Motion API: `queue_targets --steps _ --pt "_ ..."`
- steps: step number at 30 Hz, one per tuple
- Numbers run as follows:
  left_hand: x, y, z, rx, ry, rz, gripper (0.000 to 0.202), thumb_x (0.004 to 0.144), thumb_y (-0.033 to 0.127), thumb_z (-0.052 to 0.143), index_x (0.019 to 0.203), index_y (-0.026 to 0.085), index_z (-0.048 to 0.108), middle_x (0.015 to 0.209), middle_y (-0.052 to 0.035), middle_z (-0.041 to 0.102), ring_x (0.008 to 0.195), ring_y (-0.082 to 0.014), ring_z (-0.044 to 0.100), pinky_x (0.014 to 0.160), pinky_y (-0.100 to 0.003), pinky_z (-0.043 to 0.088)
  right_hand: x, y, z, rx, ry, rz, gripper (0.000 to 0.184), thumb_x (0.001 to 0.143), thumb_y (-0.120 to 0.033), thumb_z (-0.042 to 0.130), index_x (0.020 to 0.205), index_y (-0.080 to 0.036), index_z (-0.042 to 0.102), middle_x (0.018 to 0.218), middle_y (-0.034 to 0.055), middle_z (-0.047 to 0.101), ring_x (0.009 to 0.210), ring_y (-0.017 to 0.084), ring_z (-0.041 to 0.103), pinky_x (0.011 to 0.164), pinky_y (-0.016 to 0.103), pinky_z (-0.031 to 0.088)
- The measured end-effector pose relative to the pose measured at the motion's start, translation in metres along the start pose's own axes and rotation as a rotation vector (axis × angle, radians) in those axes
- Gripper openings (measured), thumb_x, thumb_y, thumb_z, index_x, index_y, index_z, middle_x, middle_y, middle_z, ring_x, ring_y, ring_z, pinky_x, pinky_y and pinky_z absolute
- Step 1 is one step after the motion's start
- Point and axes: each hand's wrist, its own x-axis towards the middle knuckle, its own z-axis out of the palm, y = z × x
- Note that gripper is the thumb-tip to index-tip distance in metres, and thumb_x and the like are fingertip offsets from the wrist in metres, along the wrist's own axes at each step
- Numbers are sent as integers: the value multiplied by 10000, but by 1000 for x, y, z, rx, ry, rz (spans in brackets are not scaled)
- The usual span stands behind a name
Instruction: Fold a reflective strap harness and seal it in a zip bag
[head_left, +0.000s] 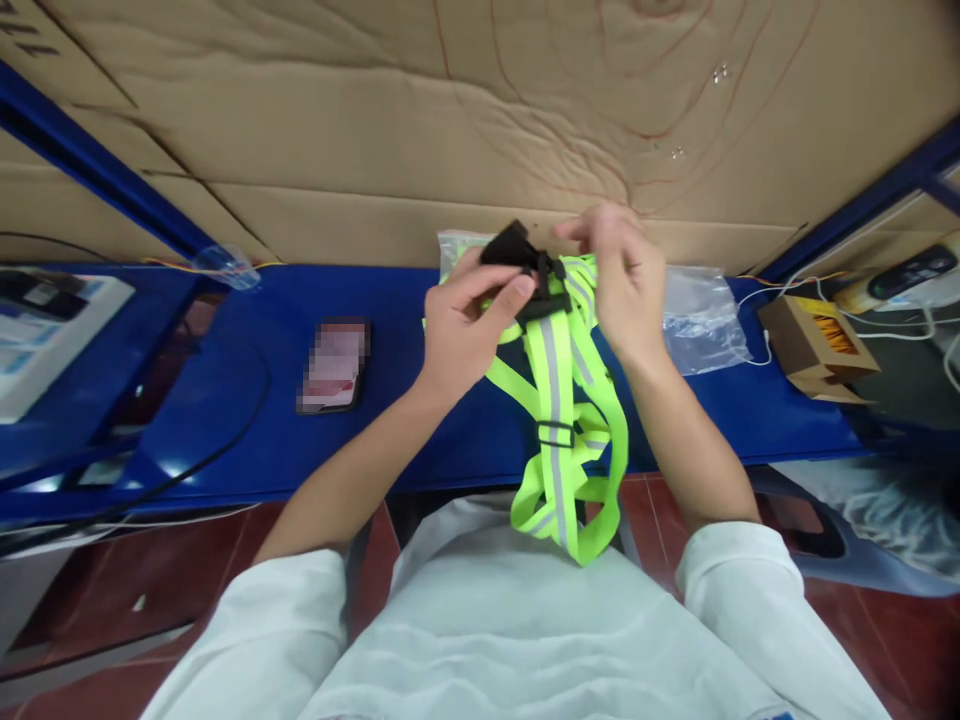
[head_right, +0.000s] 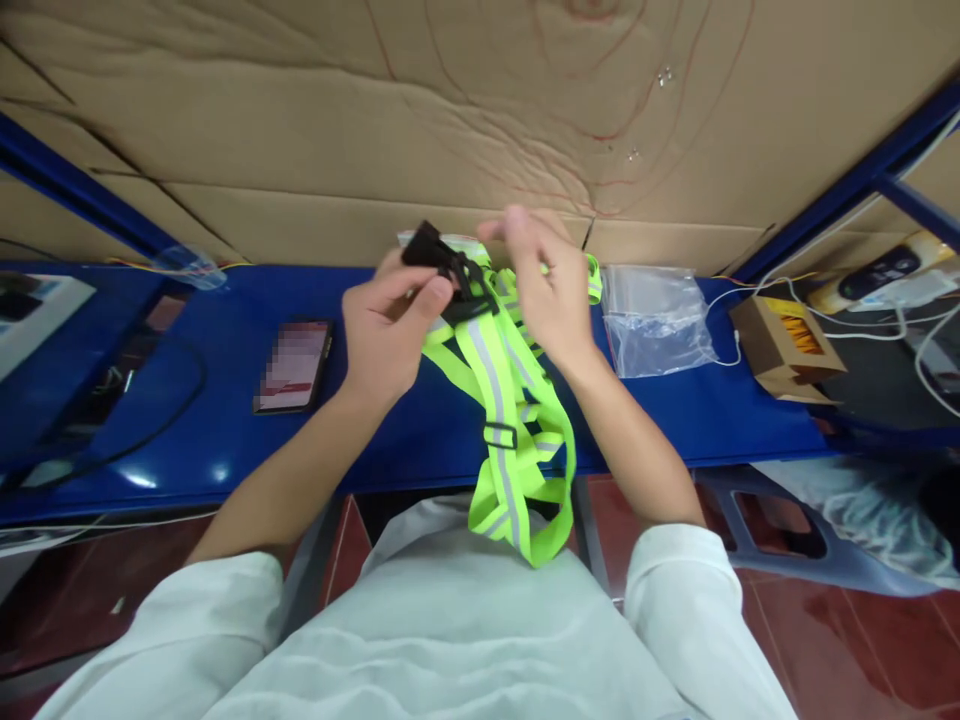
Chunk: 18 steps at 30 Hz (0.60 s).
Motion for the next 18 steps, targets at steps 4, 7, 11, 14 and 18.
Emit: queue_targets --steps 4,7,11,14,18 --pt "5 11 2 39 147 -7 223 926 521 776 978 312 831 1036 -34 744 1116 -226 701 995 -385 589 -23 -18 2 -73 -85 22 484 1003 -699 564 1262 -312 697 1184 83 732 1102 302 701 1031 521 588" --pt "7 25 5 -7 74 -32 314 903 587 778 1056 315 816 1104 -33 751 1172 -241 707 974 -389 622 -34 -25 10 -173 -121 -69 694 938 -709 662 1462 -264 571 1431 151 638 1364 364 591 1178 594 503" --pt "10 49 -6 -22 -52 -11 334 943 575 735 1085 280 799 1208 -42 774 1186 -236 728 1010 -388 638 -27 -19 7 -78 -128 -100 685 962 -653 668 1541 -328 502 1523 110 600 1438 331 564 1244 568 477" --pt "15 55 -21 -129 -118 -25 300 941 484 779 1144 270 724 1179 -35 784 1115 -223 761 978 -394 646 -16 -20 -2 85 -163 -68 706 920 -669 716 1533 -373 529 1561 30 591 1508 330 521 1281 572 451" --pt "28 42 -33 -255 -105 -47 544 782 456 941 1185 333 596 1012 30 760 884 -187 780 766 -325 648 -9 -33 -5 239 -262 -6 743 878 -714 732 1514 -361 579 1562 10 602 1519 330 521 1271 554 473"
